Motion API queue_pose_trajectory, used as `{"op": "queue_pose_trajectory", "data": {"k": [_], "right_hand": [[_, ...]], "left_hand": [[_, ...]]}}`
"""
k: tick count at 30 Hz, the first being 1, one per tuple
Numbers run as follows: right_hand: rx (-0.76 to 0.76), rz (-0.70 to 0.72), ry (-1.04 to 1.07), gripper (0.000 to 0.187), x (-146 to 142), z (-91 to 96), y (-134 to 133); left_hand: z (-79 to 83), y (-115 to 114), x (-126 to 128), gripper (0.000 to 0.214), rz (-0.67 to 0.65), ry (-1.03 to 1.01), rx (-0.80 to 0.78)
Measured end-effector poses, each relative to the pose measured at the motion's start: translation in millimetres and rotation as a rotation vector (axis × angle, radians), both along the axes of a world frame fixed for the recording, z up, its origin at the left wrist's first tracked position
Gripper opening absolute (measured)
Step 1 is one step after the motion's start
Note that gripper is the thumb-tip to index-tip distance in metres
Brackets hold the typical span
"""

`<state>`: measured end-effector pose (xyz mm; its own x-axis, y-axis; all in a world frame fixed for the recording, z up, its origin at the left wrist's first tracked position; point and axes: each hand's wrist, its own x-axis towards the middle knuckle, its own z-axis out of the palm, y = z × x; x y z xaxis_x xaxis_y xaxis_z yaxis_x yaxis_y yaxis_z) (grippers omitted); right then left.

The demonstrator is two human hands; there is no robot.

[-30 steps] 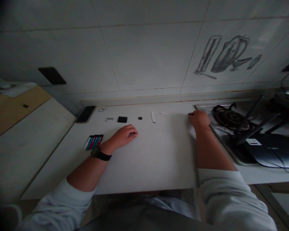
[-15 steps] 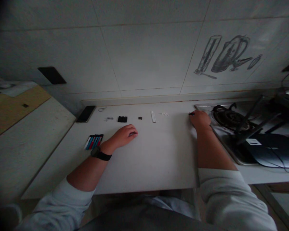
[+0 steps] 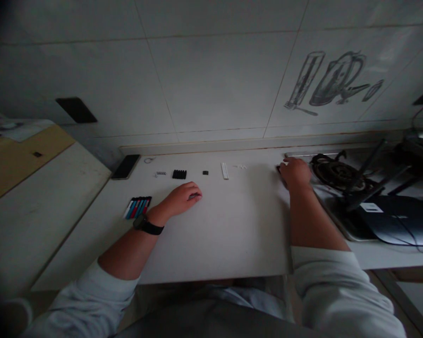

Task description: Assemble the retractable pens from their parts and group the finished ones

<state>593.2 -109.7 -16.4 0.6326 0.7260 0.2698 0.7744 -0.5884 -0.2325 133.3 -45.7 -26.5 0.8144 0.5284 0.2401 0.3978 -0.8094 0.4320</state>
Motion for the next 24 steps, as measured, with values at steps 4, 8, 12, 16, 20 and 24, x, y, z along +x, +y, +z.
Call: {"op": "queue_pose_trajectory", "data": {"k": [4,8,12,16,20,24], "right_hand": [[0.298,0.014,0.011,0.04,-11,15.8,-2],[0.439,0.108,0.024,0.039,-40,25.2,-1],[0.499,0.345,0.158,0.036,-98,23.7,4],[0.349,0.604,0.654,0.034,-178,17.2,6],[0.122,0.678,1.132,0.034,-241,7.2,3],[0.059,0.757,1.18,0.035,-264,-10.4,3]], "left_hand": [[-1.0,0,0,0.015,-0.007,0.001,-0.004],[0.2,-1,1,0.016,0.005,-0.009,0.017],[3.9,-2,2,0.017,0.052,-0.006,0.027],[10.4,-4,1,0.017,0.216,-0.025,0.023],[22.4,-2,-5,0.015,0.38,-0.084,0.027],[40.5,7,-33,0.014,0.555,-0.027,0.094]]}}
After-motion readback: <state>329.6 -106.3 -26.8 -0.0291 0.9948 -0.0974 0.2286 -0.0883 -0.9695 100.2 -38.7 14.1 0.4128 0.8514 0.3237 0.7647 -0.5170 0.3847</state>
